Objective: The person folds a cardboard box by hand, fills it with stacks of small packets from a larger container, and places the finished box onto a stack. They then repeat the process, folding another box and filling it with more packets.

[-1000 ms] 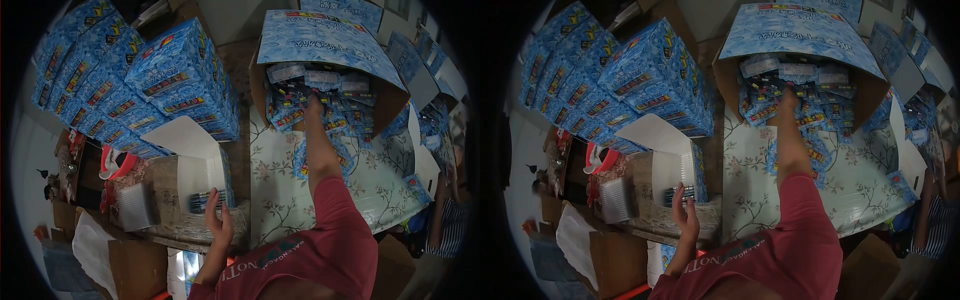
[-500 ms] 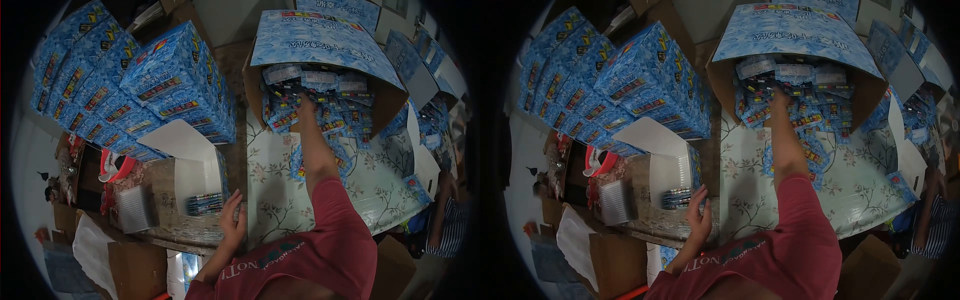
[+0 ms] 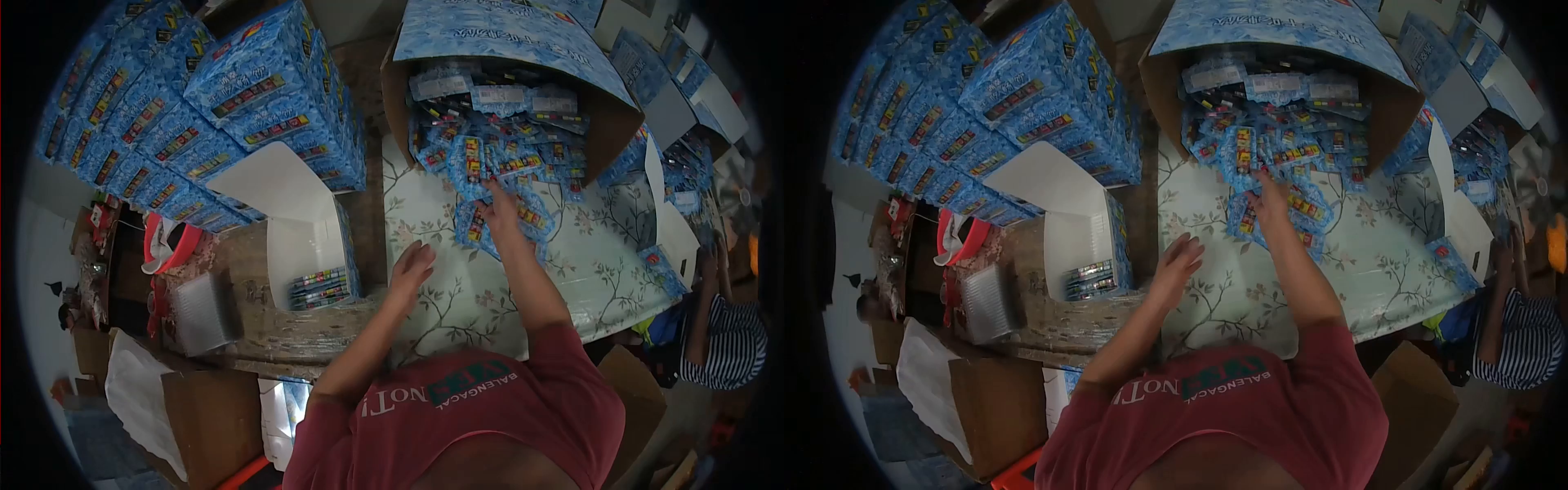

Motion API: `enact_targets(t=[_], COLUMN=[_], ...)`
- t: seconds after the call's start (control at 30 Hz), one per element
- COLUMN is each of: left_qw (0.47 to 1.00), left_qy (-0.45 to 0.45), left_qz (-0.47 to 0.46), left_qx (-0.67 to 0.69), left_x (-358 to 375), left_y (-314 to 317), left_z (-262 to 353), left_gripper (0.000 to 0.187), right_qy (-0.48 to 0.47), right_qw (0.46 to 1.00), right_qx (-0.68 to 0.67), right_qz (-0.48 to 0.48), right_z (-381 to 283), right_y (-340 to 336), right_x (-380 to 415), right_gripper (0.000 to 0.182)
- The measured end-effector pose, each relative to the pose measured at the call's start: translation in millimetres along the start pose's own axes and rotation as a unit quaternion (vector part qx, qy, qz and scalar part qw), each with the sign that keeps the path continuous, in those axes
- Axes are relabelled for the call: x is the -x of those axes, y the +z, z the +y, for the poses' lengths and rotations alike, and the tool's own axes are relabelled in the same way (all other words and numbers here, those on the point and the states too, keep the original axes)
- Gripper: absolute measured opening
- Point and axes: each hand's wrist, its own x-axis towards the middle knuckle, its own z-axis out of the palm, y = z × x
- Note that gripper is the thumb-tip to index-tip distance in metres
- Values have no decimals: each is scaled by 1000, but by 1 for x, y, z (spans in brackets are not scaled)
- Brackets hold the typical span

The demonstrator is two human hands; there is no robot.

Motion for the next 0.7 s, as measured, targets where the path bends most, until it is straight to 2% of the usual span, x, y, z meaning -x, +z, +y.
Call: enact_targets(t=[0.03,0.07,0.1,0.13,0.2,0.23,0.27,0.3,0.33,0.4,0.43,0.47,0.5,0.53,0.57,0.6,0.67,0.7], left_qw=[997,997,983,955,960,964,964,986,998,977,977,900,767,768,721,670,674,680], left_qy=[-56,-65,-103,-139,-129,-113,-117,-64,-10,118,116,152,180,180,181,181,158,126], left_qz=[2,5,-54,-110,-98,-88,-89,-54,-20,-58,-63,-86,-103,-103,-122,-139,-116,-99], left_qx=[50,52,145,236,231,224,223,143,63,-168,-166,-399,-607,-606,-658,-707,-712,-716], left_x=[-11,-23,-36,-40,-30,-23,-13,-6,1,14,22,31,37,39,40,41,48,50], left_y=[8,12,13,13,14,15,12,7,2,-12,-11,-9,-6,-7,-9,-9,-14,-16], left_z=[-5,-12,-22,-29,-28,-27,-25,-20,-13,14,34,57,67,61,52,47,43,42], left_gripper=[47,47,44,41,38,34,34,33,32,31,31,40,49,49,56,63,64,66], right_qy=[-21,-41,-36,-8,24,9,-8,-114,-117,-396,-419,-438,-438,-439,-437,-440,-327,-330], right_qw=[998,992,993,991,986,947,877,820,822,746,710,668,667,599,524,523,498,500], right_qx=[-2,-4,-2,47,94,260,418,501,502,502,554,600,601,669,729,727,803,801], right_qz=[-59,-118,-112,-127,-139,-190,-235,-252,-241,-189,-117,-46,-44,7,57,56,24,22], right_z=[11,21,29,35,41,43,43,38,28,0,-20,-39,-48,-49,-49,-49,-47,-47], right_y=[-12,-22,-28,-32,-44,-58,-72,-85,-94,-104,-107,-108,-112,-118,-120,-117,-105,-96], right_x=[27,55,89,123,143,140,134,124,113,85,70,53,30,2,-12,-10,-10,-8], right_gripper=[59,58,58,50,43,39,35,34,34,34,41,49,49,54,60,60,67,67])
